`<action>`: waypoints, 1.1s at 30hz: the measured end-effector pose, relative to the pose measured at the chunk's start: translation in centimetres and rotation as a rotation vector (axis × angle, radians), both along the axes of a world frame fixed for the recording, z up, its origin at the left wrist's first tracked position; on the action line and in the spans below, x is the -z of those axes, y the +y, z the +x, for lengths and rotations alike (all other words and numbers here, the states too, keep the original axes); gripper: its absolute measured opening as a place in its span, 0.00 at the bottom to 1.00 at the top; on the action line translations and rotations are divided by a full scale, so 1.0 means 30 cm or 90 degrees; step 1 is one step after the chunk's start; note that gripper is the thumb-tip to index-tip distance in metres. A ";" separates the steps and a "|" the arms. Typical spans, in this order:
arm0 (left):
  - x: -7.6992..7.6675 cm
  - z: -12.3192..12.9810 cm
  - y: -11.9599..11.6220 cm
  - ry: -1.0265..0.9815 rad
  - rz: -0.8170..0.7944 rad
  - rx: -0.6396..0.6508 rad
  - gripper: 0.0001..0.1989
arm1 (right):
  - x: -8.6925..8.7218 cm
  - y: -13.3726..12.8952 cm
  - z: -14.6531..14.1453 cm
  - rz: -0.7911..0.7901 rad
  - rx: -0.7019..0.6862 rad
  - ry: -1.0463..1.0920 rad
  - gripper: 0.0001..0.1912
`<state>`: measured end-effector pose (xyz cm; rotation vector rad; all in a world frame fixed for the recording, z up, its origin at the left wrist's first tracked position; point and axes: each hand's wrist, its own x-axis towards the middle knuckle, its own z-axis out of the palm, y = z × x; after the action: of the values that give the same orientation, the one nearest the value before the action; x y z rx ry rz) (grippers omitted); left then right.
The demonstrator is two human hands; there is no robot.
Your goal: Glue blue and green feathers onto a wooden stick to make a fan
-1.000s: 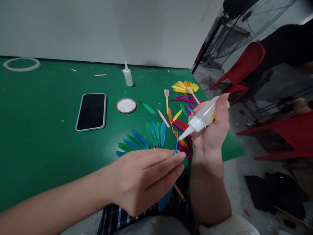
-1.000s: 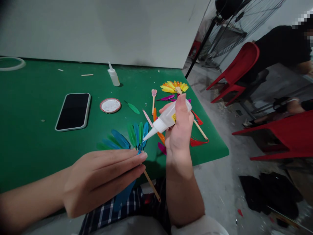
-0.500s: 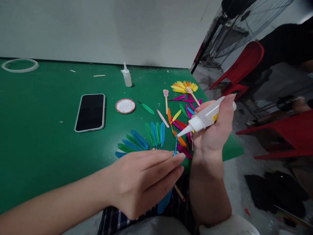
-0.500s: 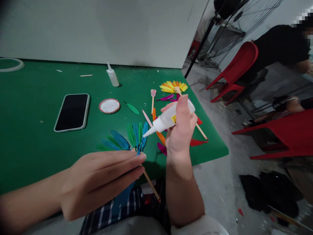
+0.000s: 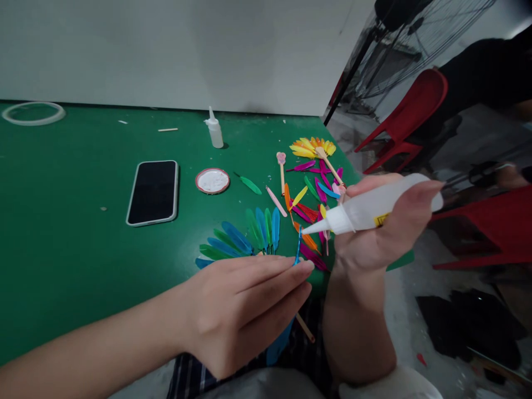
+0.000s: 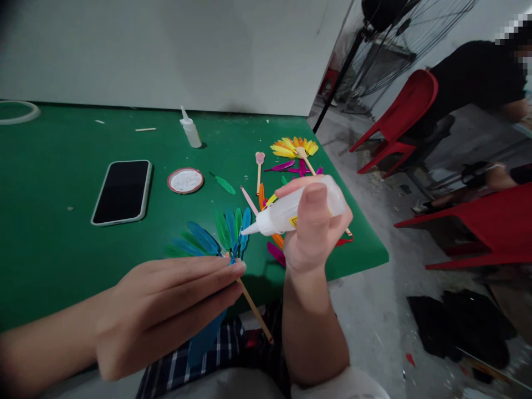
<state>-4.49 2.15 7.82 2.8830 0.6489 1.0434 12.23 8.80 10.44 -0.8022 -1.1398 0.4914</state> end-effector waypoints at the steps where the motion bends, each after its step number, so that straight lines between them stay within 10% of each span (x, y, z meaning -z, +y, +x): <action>1: -0.002 0.001 0.001 -0.001 0.001 0.002 0.16 | -0.003 -0.007 0.002 0.009 0.002 -0.022 0.21; 10: -0.001 0.000 0.001 0.008 0.039 -0.006 0.16 | -0.008 -0.054 0.016 0.022 -0.007 -0.166 0.08; 17: -0.004 0.003 -0.001 0.025 0.032 0.002 0.16 | -0.018 -0.036 0.003 0.011 0.115 -0.164 0.21; 33: -0.003 -0.003 -0.009 0.008 0.022 0.028 0.16 | -0.015 -0.043 -0.035 0.146 0.057 -0.077 0.21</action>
<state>-4.59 1.89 7.92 2.9210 0.5721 1.0412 11.16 7.53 10.88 -0.6866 -1.2403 0.2341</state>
